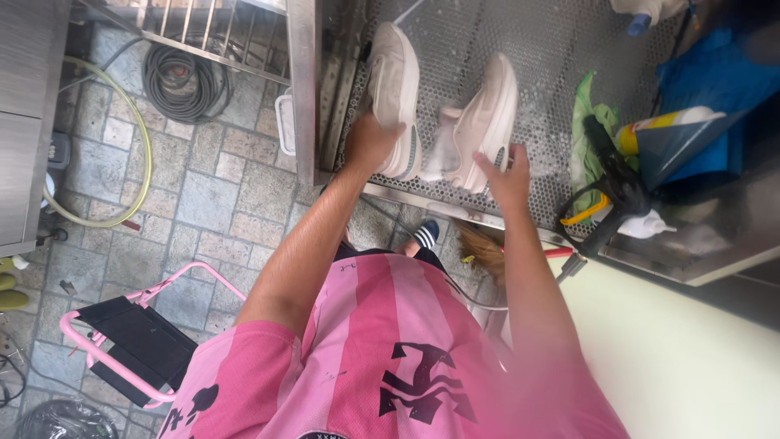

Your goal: The person cleans a pair of beige sneakers using a pressure washer and a cleaning solution in a metal sink. They then place the shoes on a rotating brush machine and later rinse a pair of black and yellow sneakers with the pressure washer.

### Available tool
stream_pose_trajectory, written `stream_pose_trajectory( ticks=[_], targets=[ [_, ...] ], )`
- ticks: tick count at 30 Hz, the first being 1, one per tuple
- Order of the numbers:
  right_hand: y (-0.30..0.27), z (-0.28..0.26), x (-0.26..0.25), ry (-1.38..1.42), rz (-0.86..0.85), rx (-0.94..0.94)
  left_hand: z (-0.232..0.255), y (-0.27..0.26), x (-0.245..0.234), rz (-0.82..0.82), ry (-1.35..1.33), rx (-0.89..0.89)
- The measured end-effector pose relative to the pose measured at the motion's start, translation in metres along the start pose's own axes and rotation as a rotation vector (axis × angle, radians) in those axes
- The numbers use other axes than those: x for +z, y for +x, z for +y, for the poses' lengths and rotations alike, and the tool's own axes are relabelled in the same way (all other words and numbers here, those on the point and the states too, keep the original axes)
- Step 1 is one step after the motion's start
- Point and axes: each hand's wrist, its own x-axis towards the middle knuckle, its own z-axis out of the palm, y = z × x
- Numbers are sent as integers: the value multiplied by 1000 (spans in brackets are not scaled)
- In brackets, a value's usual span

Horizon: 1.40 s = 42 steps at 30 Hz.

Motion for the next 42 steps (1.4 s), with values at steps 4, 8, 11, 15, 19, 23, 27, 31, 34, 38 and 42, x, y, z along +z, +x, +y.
stream_pose_trajectory(
  ticks=[4,8,11,15,19,23,27,31,34,38,42],
  targets=[
    [-12,-25,34,136,16,66,-13,-14,-6,-33,-31,59],
    [-27,-71,44,-96,161,-111,-23,-23,-5,-10,-109,112],
    [-42,-93,28,-605,351,-369,-27,-31,-3,89,-64,170],
    [-45,-98,-9,-90,223,-422,-18,-41,-1,67,-147,149],
    [-54,-73,-29,879,-184,184,1,-64,-2,117,-153,331],
    [-97,-36,-26,1003,-445,273,11,-101,-15,39,-56,483],
    [-136,-20,-17,965,-625,418,4,-143,-47,-92,78,602],
    [-179,-41,18,762,-755,432,-17,-175,-88,-240,366,537],
    [-217,-66,59,692,-858,340,-47,-192,-117,-323,469,487],
    [-269,-96,129,728,-920,448,-106,-218,-177,-321,490,437],
    [-317,-103,216,776,-1025,412,-173,-251,-259,-275,563,349]
  ],
)
